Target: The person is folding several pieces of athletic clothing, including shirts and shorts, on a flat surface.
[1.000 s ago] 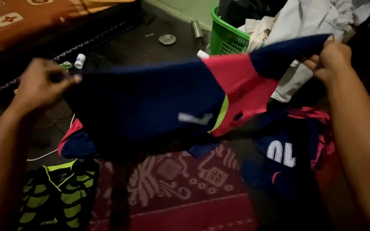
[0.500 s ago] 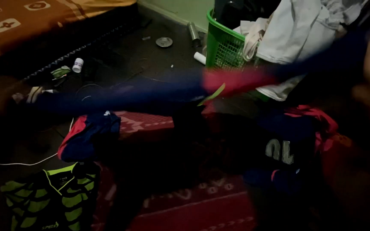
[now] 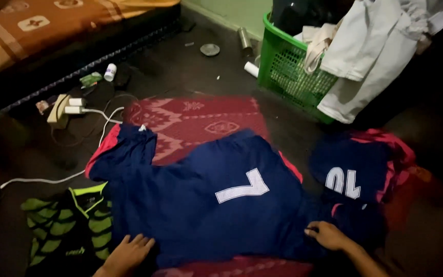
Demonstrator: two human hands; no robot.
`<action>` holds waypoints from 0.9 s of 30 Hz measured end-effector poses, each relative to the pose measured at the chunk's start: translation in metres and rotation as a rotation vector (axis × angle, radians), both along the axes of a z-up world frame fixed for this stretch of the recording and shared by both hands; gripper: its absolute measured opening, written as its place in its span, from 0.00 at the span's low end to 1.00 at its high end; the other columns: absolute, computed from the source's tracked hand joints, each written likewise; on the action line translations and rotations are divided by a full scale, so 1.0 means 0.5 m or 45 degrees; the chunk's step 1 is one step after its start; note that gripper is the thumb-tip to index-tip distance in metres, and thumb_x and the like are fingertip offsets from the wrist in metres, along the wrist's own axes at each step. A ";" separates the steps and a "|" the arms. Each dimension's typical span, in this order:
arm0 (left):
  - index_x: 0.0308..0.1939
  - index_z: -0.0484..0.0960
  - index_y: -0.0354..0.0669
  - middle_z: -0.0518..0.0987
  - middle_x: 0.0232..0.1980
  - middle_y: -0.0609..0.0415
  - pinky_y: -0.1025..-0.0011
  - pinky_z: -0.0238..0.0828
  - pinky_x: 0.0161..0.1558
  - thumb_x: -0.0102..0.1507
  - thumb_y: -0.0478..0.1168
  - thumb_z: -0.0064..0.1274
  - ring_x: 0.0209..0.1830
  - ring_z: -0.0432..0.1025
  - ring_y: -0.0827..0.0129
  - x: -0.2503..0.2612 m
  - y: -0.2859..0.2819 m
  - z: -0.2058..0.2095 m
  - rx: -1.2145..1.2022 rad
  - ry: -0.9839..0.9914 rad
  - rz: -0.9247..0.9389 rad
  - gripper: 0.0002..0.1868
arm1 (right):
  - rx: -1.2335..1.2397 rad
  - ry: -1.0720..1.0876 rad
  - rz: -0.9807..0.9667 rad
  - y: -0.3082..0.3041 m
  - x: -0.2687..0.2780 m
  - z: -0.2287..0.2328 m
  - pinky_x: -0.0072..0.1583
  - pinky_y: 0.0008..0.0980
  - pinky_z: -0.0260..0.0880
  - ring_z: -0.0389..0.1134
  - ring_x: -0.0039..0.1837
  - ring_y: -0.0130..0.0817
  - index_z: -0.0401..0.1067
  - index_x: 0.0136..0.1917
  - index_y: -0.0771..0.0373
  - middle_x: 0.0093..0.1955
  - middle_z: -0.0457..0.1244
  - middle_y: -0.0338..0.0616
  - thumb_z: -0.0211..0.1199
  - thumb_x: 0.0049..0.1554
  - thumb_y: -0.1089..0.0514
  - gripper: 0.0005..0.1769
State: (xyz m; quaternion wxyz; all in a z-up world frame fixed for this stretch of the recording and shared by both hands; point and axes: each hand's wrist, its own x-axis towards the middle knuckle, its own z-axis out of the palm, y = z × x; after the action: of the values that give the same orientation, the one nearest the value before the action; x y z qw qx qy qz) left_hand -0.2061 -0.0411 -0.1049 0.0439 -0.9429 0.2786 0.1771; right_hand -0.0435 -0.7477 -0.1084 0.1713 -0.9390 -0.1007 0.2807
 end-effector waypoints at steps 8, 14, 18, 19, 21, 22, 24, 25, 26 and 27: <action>0.59 0.78 0.46 0.69 0.66 0.47 0.46 0.60 0.64 0.66 0.41 0.47 0.71 0.59 0.53 -0.028 -0.028 0.085 0.157 0.403 0.168 0.18 | -0.121 0.232 -0.512 0.062 -0.027 0.199 0.68 0.42 0.69 0.68 0.68 0.46 0.71 0.68 0.56 0.66 0.66 0.54 0.79 0.44 0.30 0.47; 0.57 0.77 0.41 0.73 0.65 0.45 0.41 0.64 0.62 0.69 0.42 0.43 0.66 0.66 0.51 -0.068 0.061 -0.070 0.161 0.455 0.108 0.16 | -0.468 0.405 -0.447 0.031 -0.041 0.251 0.59 0.45 0.79 0.77 0.61 0.54 0.48 0.83 0.49 0.64 0.70 0.59 0.73 0.52 0.43 0.54; 0.59 0.77 0.45 0.78 0.58 0.45 0.46 0.68 0.63 0.71 0.45 0.41 0.61 0.73 0.54 -0.052 0.111 -0.114 0.182 0.554 0.214 0.16 | -0.009 0.021 0.084 -0.137 0.049 0.043 0.61 0.39 0.69 0.69 0.63 0.42 0.74 0.64 0.54 0.64 0.69 0.48 0.82 0.49 0.44 0.33; 0.59 0.77 0.48 0.80 0.57 0.47 0.51 0.71 0.60 0.68 0.45 0.44 0.59 0.75 0.54 -0.035 0.121 -0.117 0.096 0.513 0.312 0.17 | 0.108 -0.023 0.039 -0.149 0.078 0.018 0.53 0.36 0.72 0.71 0.52 0.37 0.77 0.62 0.55 0.57 0.69 0.49 0.80 0.51 0.47 0.28; 0.60 0.77 0.52 0.82 0.56 0.48 0.56 0.75 0.58 0.65 0.45 0.47 0.57 0.77 0.54 -0.003 0.115 -0.063 0.010 0.481 0.411 0.19 | 0.221 -0.059 -0.005 -0.104 0.118 0.056 0.45 0.32 0.76 0.73 0.42 0.32 0.79 0.60 0.55 0.50 0.69 0.50 0.79 0.52 0.49 0.24; 0.61 0.77 0.53 0.83 0.55 0.47 0.57 0.76 0.57 0.64 0.47 0.49 0.55 0.78 0.53 0.013 0.099 -0.006 -0.067 0.457 0.571 0.21 | 0.295 0.146 -0.316 -0.047 0.130 0.119 0.39 0.33 0.69 0.67 0.34 0.32 0.78 0.60 0.58 0.50 0.70 0.56 0.72 0.55 0.49 0.21; 0.62 0.77 0.54 0.84 0.53 0.46 0.58 0.78 0.56 0.63 0.49 0.51 0.54 0.79 0.52 0.054 0.071 0.073 -0.149 0.430 0.727 0.23 | 0.360 0.353 -0.628 0.044 0.165 0.211 0.33 0.35 0.62 0.61 0.27 0.33 0.77 0.60 0.62 0.50 0.72 0.61 0.65 0.58 0.49 0.20; 0.63 0.77 0.53 0.84 0.52 0.43 0.57 0.78 0.55 0.63 0.51 0.53 0.53 0.80 0.49 0.070 0.061 0.098 -0.216 0.358 0.911 0.24 | 0.370 0.258 -0.690 0.081 0.186 0.234 0.34 0.35 0.65 0.62 0.28 0.33 0.78 0.60 0.59 0.53 0.72 0.52 0.64 0.58 0.50 0.19; 0.63 0.78 0.53 0.85 0.50 0.40 0.55 0.78 0.54 0.63 0.53 0.55 0.53 0.80 0.47 0.087 0.050 0.123 -0.284 0.281 1.093 0.25 | 0.380 0.163 -0.750 0.117 0.208 0.258 0.36 0.35 0.67 0.63 0.30 0.32 0.79 0.60 0.57 0.55 0.72 0.42 0.63 0.58 0.50 0.18; 0.63 0.78 0.53 0.85 0.50 0.40 0.55 0.78 0.54 0.63 0.53 0.55 0.53 0.80 0.47 0.098 0.054 0.108 -0.282 0.284 1.095 0.25 | 0.379 0.167 -0.749 0.138 0.230 0.251 0.36 0.35 0.67 0.63 0.30 0.32 0.79 0.60 0.57 0.55 0.72 0.42 0.63 0.58 0.50 0.18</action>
State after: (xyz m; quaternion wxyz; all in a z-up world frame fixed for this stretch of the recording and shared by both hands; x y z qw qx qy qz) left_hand -0.1569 -0.0140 -0.0511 -0.1649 -0.9471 -0.1180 0.2488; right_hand 0.0717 -0.6789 0.0172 0.3864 -0.8724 0.1459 0.2612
